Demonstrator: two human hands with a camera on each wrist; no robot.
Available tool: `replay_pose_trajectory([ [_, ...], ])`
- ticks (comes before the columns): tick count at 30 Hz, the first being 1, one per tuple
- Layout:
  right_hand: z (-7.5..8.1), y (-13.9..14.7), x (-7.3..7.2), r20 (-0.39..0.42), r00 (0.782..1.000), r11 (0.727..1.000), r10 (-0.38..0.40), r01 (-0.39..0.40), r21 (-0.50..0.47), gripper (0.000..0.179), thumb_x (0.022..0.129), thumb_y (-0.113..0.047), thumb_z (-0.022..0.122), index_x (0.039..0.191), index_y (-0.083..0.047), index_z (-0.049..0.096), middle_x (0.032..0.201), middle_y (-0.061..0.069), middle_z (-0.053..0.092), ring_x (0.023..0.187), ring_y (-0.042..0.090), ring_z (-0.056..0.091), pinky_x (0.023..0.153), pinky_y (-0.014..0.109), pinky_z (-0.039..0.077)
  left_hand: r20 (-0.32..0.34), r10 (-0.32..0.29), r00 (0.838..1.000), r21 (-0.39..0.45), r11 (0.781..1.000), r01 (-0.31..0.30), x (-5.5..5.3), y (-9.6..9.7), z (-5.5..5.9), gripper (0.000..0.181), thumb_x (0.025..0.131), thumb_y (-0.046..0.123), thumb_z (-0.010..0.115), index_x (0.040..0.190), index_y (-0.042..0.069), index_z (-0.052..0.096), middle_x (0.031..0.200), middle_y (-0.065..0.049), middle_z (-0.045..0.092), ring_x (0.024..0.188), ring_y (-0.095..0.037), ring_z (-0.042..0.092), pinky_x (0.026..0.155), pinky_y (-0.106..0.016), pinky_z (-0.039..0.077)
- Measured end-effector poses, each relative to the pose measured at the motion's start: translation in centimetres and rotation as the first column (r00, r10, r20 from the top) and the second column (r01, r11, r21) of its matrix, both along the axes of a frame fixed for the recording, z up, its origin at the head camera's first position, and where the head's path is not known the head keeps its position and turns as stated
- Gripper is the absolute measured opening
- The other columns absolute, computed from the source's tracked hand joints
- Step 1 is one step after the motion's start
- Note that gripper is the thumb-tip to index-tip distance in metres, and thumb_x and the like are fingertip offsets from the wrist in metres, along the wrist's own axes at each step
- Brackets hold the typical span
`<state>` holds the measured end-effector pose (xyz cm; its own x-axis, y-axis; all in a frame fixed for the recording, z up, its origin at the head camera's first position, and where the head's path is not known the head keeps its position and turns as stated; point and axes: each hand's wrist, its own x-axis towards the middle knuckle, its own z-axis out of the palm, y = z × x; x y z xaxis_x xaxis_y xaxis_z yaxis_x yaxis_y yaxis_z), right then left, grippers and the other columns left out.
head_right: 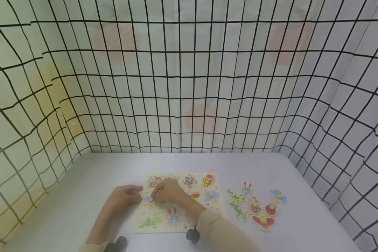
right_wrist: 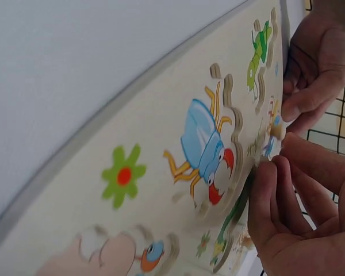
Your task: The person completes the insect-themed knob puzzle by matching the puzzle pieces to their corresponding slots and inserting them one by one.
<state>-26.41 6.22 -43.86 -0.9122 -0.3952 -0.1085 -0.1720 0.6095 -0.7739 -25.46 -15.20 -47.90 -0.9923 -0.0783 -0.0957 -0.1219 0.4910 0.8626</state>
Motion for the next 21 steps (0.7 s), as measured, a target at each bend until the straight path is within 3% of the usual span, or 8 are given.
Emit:
replay_pose_trajectory([
  [14,-0.1,4.5,-0.6,-0.006,0.999,0.997,-0.037,0.037,-0.064,0.013,0.081,-0.010,0.081,0.093,-0.006,0.080,0.077,-0.001,0.073,0.065,0.018,0.063,0.058,0.028,0.047,0.019,0.019,1.000,-0.002,1.000,-0.019,0.0,0.1,0.1,0.034,0.078,0.005,0.082,0.112,0.005,0.076,0.076,0.000,0.070,0.071,-0.016,0.062,0.066,-0.027,0.047],
  [21,0.1,7.7,-0.9,-0.041,0.998,0.997,-0.056,0.054,-0.046,0.013,0.083,-0.013,0.080,0.094,-0.008,0.079,0.079,0.000,0.074,0.065,0.021,0.064,0.056,0.032,0.048,0.025,0.022,0.999,0.002,1.000,-0.022,0.1,0.1,0.1,0.034,0.079,0.005,0.081,0.113,0.005,0.076,0.077,-0.001,0.071,0.071,-0.016,0.062,0.068,-0.027,0.048],
])
